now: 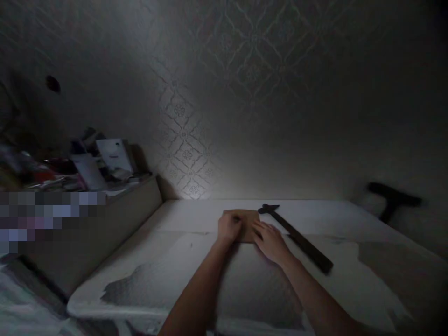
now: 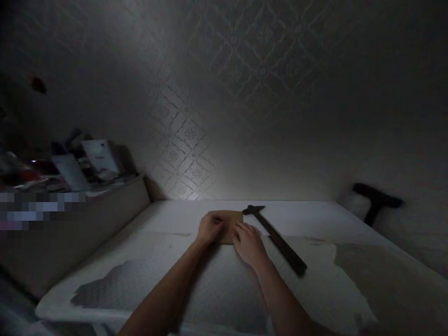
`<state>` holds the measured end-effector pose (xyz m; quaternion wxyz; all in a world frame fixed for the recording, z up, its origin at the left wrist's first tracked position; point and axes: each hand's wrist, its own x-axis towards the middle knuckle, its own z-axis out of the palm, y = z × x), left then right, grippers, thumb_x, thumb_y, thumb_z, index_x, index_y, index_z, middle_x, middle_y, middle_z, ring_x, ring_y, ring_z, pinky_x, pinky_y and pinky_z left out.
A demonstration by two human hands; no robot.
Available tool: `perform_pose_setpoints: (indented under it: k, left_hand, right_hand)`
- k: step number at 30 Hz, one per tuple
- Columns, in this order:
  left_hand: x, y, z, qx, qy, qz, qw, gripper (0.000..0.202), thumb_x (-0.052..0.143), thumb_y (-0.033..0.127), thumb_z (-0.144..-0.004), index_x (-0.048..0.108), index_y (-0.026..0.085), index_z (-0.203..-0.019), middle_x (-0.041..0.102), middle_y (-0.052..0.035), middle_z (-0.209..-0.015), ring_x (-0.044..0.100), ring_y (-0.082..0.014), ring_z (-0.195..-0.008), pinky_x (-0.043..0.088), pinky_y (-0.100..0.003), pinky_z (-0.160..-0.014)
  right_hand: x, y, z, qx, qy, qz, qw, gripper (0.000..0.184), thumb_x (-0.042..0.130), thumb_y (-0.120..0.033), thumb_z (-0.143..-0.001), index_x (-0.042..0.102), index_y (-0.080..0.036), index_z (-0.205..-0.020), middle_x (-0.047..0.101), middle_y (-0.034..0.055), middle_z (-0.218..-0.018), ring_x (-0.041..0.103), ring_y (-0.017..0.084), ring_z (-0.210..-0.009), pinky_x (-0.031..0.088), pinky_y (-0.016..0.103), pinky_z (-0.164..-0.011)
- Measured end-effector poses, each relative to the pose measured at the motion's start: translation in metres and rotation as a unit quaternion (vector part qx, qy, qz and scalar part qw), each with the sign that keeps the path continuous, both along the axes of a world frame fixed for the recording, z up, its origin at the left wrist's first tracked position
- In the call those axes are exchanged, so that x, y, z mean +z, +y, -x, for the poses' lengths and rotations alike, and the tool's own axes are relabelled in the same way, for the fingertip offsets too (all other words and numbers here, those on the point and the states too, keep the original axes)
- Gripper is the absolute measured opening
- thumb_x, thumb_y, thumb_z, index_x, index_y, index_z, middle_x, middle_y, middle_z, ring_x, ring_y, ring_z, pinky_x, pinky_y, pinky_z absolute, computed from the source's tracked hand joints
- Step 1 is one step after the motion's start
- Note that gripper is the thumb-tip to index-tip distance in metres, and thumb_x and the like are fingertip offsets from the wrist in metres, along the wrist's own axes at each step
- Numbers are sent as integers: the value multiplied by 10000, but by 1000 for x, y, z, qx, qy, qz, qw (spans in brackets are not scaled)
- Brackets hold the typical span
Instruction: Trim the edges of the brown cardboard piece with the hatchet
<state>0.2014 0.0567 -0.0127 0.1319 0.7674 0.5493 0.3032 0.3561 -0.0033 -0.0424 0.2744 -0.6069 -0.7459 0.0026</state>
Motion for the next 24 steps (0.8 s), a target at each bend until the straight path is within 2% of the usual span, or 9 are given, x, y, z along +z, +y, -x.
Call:
perform_pose_setpoints:
  k: [4, 9, 13, 24]
  left_hand:
    - [-2, 2, 0, 4, 10, -8, 1000, 231, 605, 162, -794, 746, 190, -975, 734, -44, -1012, 651, -177, -967, 465, -252, -895]
    - [-1, 1, 0, 12, 40, 23, 999, 247, 588, 180, -801, 745, 222, -988, 727, -39, -1044, 641, -194, -1010, 464, -276, -917]
    - [-3, 3, 1, -2, 42, 14, 999, 267, 583, 161, -803, 741, 237, -1006, 723, -20, -1065, 627, -186, -1043, 448, -269, -943]
    - [-2, 2, 2, -10, 53, 3, 999, 262, 584, 161, -800, 742, 206, -1003, 725, -44, -1056, 637, -191, -1017, 453, -267, -933]
  right_hand:
    - [1, -1, 0, 8, -1, 3, 1000, 387, 422, -251, -907, 639, -153, -1212, 597, 123, -1310, 541, 243, -1209, 382, 407, -1051]
    - [1, -1, 0, 7, 2, 4, 1000, 391, 412, -245, -907, 643, -137, -1204, 596, 129, -1311, 535, 239, -1215, 389, 396, -1047]
    - [1, -1, -1, 9, 2, 1, 1000, 386, 420, -247, -904, 647, -136, -1197, 599, 136, -1304, 542, 243, -1208, 398, 400, -1040]
    - [1, -2, 0, -2, -12, 1, 1000, 381, 434, -244, -894, 643, -156, -1200, 599, 121, -1308, 540, 251, -1205, 401, 406, -1030]
